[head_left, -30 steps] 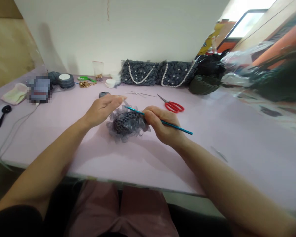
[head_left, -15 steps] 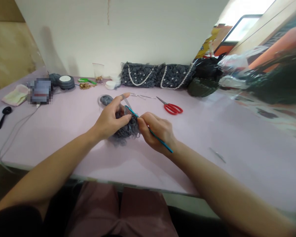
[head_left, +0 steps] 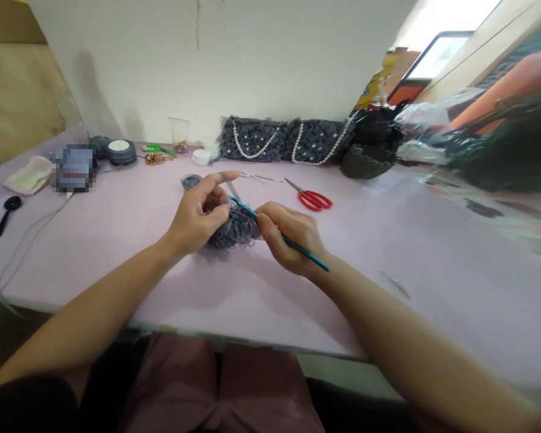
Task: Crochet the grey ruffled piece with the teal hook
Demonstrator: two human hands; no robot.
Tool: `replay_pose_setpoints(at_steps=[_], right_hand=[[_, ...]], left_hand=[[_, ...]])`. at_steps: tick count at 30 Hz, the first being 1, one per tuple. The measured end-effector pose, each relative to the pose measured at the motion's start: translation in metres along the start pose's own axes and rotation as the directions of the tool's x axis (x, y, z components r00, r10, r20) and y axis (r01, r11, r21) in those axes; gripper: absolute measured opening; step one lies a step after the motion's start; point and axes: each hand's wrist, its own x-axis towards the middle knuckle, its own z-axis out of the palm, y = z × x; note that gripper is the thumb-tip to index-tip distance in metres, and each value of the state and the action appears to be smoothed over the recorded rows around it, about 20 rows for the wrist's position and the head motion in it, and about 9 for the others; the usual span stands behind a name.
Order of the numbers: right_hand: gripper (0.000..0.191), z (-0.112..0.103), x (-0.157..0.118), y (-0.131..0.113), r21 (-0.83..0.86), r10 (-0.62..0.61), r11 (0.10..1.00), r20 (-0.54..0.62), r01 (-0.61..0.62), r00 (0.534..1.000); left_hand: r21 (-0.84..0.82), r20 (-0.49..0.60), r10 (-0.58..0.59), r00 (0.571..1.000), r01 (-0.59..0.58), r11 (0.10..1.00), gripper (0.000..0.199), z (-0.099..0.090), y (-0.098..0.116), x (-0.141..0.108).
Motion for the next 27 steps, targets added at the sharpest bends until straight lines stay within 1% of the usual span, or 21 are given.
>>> replay_pose_setpoints(at_steps=[2,3,6,7,9,12,14,15,17,19,21,24,26,27], right_hand=[[0.027,0.003,0.000,0.002,-0.051,-0.046,0.998,-0.007,0.045,0.999],[0.027,0.004,0.000,0.003,-0.079,-0.070,0.995,-0.011,0.068,0.998],[0.026,0.006,-0.001,0.005,-0.172,-0.113,0.979,-0.033,0.105,0.993],[0.026,0.007,-0.001,0.005,-0.204,-0.119,0.973,-0.041,0.109,0.992],[0.026,0.008,-0.001,0.007,-0.267,-0.131,0.957,-0.050,0.114,0.990],[0.026,0.011,-0.002,0.008,-0.375,-0.141,0.920,-0.051,0.112,0.989],[0.027,0.014,-0.003,0.009,-0.450,-0.133,0.888,-0.053,0.095,0.990],[0.027,0.016,-0.004,0.009,-0.484,-0.124,0.871,-0.054,0.083,0.991],[0.028,0.019,-0.005,0.010,-0.531,-0.110,0.845,-0.056,0.063,0.992],[0.028,0.021,-0.005,0.011,-0.550,-0.125,0.833,-0.076,0.064,0.989],[0.027,0.022,-0.004,0.013,-0.544,-0.177,0.834,-0.108,0.091,0.978],[0.025,0.023,-0.004,0.016,-0.484,-0.261,0.860,-0.142,0.163,0.955],[0.023,0.023,-0.005,0.018,-0.417,-0.288,0.886,-0.156,0.202,0.945],[0.022,0.023,-0.005,0.019,-0.378,-0.292,0.900,-0.159,0.215,0.943]], left_hand=[[-0.010,0.042,0.028,0.999,-0.028,1.000,0.042,0.002,0.000,-0.002],[-0.014,0.041,0.030,0.999,-0.029,0.999,0.038,0.002,0.000,-0.002],[-0.012,-0.037,-0.034,0.999,0.034,0.999,0.031,0.003,0.000,-0.002],[-0.007,-0.059,-0.073,0.996,0.073,0.997,0.032,0.003,-0.001,-0.001],[0.006,-0.038,-0.151,0.988,0.151,0.988,0.045,0.004,-0.001,0.000],[0.015,0.086,-0.203,0.975,0.203,0.979,0.068,0.006,-0.002,-0.001],[0.014,0.131,-0.215,0.968,0.215,0.976,0.073,0.010,-0.002,-0.004],[0.010,0.124,-0.225,0.966,0.225,0.974,0.073,0.013,-0.002,-0.005],[-0.013,0.075,-0.255,0.964,0.256,0.966,0.071,0.017,-0.002,-0.008],[-0.071,0.033,-0.293,0.955,0.295,0.953,0.066,0.021,-0.001,-0.009],[-0.155,0.044,-0.333,0.942,0.336,0.929,0.061,0.022,0.000,-0.009],[-0.269,0.160,-0.381,0.911,0.412,0.871,0.055,0.018,0.002,-0.005],[-0.301,0.240,-0.398,0.885,0.458,0.836,0.055,0.012,0.003,-0.002],[-0.302,0.259,-0.398,0.880,0.465,0.832,0.056,0.009,0.003,-0.001]])
